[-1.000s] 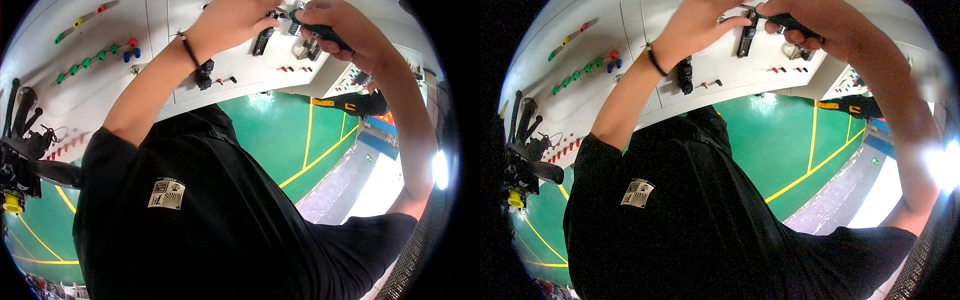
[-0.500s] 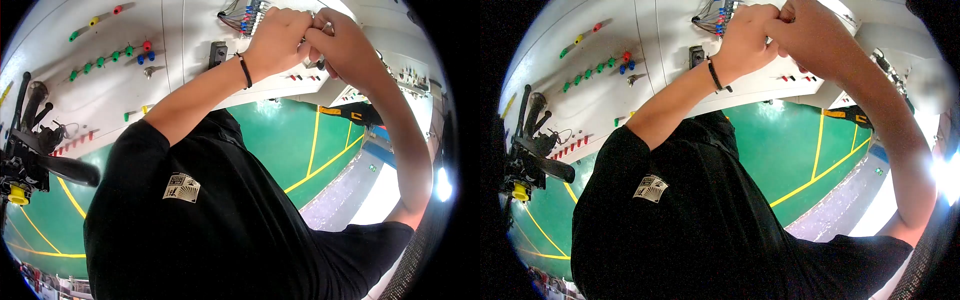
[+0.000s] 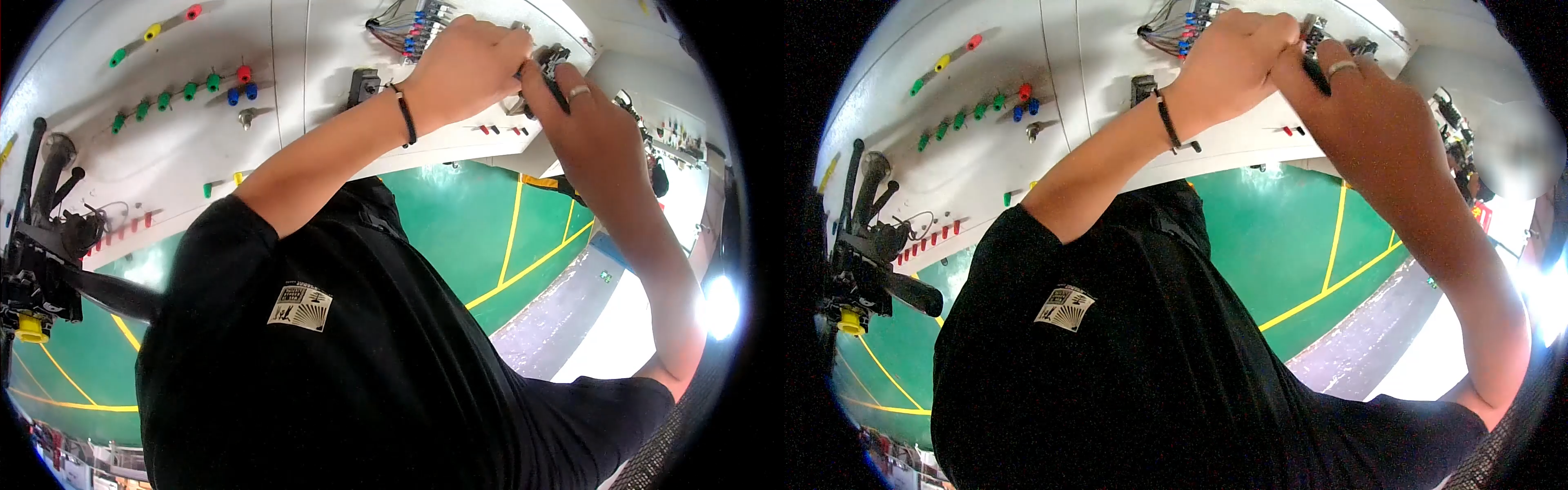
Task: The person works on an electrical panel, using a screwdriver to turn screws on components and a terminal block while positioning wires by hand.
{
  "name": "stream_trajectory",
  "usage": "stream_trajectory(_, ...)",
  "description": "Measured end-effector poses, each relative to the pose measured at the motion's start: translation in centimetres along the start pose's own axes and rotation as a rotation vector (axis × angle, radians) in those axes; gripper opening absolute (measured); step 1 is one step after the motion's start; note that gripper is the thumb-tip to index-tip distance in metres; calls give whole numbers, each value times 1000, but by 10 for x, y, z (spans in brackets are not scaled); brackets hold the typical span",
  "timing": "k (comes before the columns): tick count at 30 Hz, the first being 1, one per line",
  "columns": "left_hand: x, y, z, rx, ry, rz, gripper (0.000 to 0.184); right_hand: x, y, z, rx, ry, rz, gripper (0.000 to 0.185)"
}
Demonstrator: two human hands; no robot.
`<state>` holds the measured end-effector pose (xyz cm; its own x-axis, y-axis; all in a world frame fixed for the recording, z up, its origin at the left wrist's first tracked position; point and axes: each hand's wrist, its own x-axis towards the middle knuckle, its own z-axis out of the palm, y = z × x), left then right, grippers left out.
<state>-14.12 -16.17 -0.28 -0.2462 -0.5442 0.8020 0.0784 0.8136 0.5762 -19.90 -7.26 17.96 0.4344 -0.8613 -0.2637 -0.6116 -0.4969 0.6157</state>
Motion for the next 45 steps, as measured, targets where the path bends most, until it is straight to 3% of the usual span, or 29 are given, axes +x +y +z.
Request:
stream_trajectory(2,-3,5,1,-7,48,20,27,2,0,1,18,-139,38,31)
stream_trajectory(4,-1,7,-3,16,16,-76,25,8,0,-1,738,-196,416,35)
stream_trajectory(5,1,9,-5,12,16,-83,25,12,0,-3,739,-204,414,35)
stream_trajectory(7,12,10,-11,-150,-5,-247,15,27,5,-13,1165,-301,821,21)
stream_trajectory(8,15,10,-11,-156,-10,-241,15,30,15,-16,1165,-297,831,21)
stream_trajectory(10,16,12,-11,-65,43,-290,11,32,33,-17,1425,-570,921,22)
stream_trajectory(11,14,6,-9,-160,71,-257,9,30,22,-9,1276,-420,902,25)
stream_trajectory(12,14,5,-8,-162,77,-248,9,27,12,-8,1268,-410,904,25)
stream_trajectory(14,12,3,-9,-190,147,-256,8,19,-8,-17,101,-39,110,39)
stream_trajectory(18,9,0,-11,-157,83,-245,10,16,-3,-12,80,-77,60,30)
stream_trajectory(19,7,-6,-7,-142,173,-114,10,18,-3,-8,84,-79,51,30)
stream_trajectory(21,-1,-7,5,-74,168,-134,13,24,-2,-1,632,96,286,16)
stream_trajectory(22,-2,-8,10,-4,160,-146,23,32,1,-7,635,92,278,16)
stream_trajectory(23,3,-8,14,-83,313,-30,22,42,6,-21,981,-119,672,12)
stream_trajectory(24,4,-9,17,-79,314,-36,22,49,9,-30,1306,-352,1073,13)
stream_trajectory(26,6,-2,18,-23,267,-152,20,47,14,-31,1446,-355,1140,18)
stream_trajectory(29,8,-5,17,-23,253,-169,16,35,24,-19,1480,-456,1014,17)
stream_trajectory(31,3,-6,17,-15,234,-157,16,26,4,-4,890,38,499,18)
stream_trajectory(32,1,-9,16,2,206,-140,16,21,2,-12,472,60,171,33)
stream_trajectory(34,2,-10,17,12,179,-130,16,13,-6,-25,100,-96,82,38)
stream_trajectory(35,3,-8,16,1,197,-122,14,13,-3,-24,102,-102,74,38)
stream_trajectory(37,2,-5,10,0,215,-120,13,14,6,-21,128,-352,98,42)
stream_trajectory(38,2,-2,7,66,127,-140,11,14,7,-16,127,-348,93,42)
stream_trajectory(40,6,-7,6,138,45,-154,10,12,6,-4,550,-141,300,36)
stream_trajectory(41,5,-11,10,129,118,-133,9,21,2,-13,781,-150,448,30)
stream_trajectory(42,2,-11,14,112,185,-118,8,35,2,-24,784,-153,458,30)
stream_trajectory(43,6,-12,13,-16,332,-71,9,48,5,-37,1050,-346,781,26)
stream_trajectory(44,5,-12,12,-23,323,-79,9,53,8,-46,1302,-545,1112,25)
stream_trajectory(45,4,-14,10,-29,299,-78,9,47,20,-40,1477,-597,1108,26)
